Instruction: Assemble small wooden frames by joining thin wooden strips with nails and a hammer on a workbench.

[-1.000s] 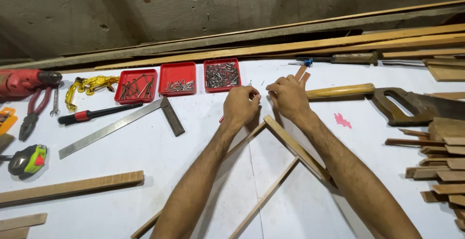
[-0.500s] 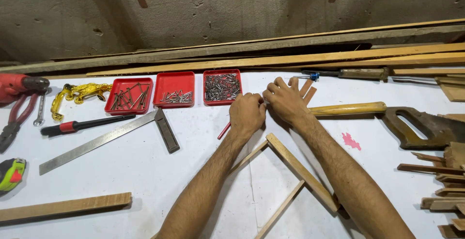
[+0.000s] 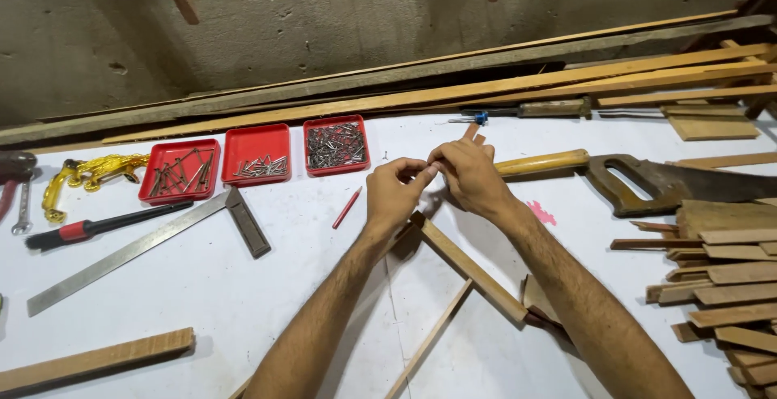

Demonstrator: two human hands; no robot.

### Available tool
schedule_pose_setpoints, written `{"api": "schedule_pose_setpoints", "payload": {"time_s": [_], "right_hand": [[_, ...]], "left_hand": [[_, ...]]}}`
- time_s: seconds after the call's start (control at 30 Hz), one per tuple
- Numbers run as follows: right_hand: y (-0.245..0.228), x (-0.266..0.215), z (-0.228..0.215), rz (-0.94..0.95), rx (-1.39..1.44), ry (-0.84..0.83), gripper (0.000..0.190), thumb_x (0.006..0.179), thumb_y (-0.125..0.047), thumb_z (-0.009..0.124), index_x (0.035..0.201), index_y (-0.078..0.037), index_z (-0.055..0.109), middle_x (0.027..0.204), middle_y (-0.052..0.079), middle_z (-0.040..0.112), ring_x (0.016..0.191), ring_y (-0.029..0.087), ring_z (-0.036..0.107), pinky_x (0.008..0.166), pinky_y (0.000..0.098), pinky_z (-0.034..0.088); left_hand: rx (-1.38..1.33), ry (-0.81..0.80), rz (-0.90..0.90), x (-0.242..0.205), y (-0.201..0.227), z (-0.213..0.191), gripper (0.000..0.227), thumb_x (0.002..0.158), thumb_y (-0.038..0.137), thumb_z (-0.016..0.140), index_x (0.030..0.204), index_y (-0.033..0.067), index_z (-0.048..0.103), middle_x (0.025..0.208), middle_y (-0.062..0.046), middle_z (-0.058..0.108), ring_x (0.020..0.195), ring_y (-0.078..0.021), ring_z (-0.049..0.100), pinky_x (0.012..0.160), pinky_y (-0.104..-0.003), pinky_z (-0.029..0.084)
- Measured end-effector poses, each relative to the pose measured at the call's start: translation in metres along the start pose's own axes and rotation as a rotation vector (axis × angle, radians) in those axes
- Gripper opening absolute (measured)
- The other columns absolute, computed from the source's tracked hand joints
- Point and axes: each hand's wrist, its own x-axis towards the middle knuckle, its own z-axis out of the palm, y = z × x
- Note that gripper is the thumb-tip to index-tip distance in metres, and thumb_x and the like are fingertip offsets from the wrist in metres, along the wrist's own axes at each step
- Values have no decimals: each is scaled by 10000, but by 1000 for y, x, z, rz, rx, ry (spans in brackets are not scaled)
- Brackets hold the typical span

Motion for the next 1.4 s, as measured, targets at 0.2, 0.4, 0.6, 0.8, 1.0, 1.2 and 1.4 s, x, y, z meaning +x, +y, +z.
{"api": "schedule_pose_setpoints", "payload": {"time_s": [0.2, 0.4, 0.6, 0.8, 1.0, 1.2, 1.4], "right_hand": [[11, -18, -17, -126, 108, 39, 136, 961, -53, 669, 1096, -43, 661, 1004, 77, 713, 964, 222, 658, 815, 392, 545], [23, -23, -32, 154, -223, -222, 549, 849, -95, 698, 1383, -103, 570, 1161, 99, 685, 1175, 297, 555, 982, 575, 393], [66, -32, -13, 287, -489, -422, 323, 970, -273, 651, 1285, -200, 648, 1213, 18, 688, 1239, 196, 563, 1144, 671, 268], [75, -30, -15, 48, -665, -415, 372, 1002, -430, 574, 1197, -124, 656, 1065, 81, 693, 1034, 204, 645, 1103, 611, 389], [27, -42, -35, 636, -192, -442, 333, 1090, -329, 485, 1155, -53, 657, 872, 107, 711, 643, 183, 563, 536, 358, 500], [-4, -76, -20, 781, 159, -466, 318, 945, -350, 644, 1071, -60, 668, 824, 76, 737, 655, 157, 679, 582, 332, 578], [-41, -100, -27, 760, 21, -498, 383, 947, -384, 714, 1070, -25, 661, 862, 130, 718, 673, 194, 686, 600, 377, 576]], "left_hand": [[-136, -41, 164, 11, -25, 19, 243, 907, 249, 759, 1034, 44, 786, 901, -46, 798, 811, -91, 737, 742, -251, 599], [188, -58, 310, -4, -19, 3, 209, 987, 205, 655, 1017, 2, 691, 919, -130, 787, 869, -215, 772, 802, -347, 605], [356, -230, 347, -9, -33, -19, 193, 991, 189, 628, 1029, 7, 681, 945, -154, 780, 874, -246, 767, 788, -365, 613], [360, -207, 267, -19, -21, -27, 177, 986, 177, 595, 1002, 6, 637, 862, -142, 759, 775, -242, 761, 701, -337, 620], [465, -74, 436, -41, -32, -26, 150, 1016, 148, 560, 1013, -2, 558, 874, -162, 655, 795, -277, 633, 709, -442, 523], [702, 40, 584, -69, -38, -20, 124, 1003, 123, 525, 967, 10, 558, 821, -151, 580, 761, -292, 539, 701, -462, 465], [675, -121, 684, -141, -50, 4, 174, 936, 134, 477, 867, -16, 532, 791, -176, 498, 743, -306, 481, 715, -482, 462]]}}
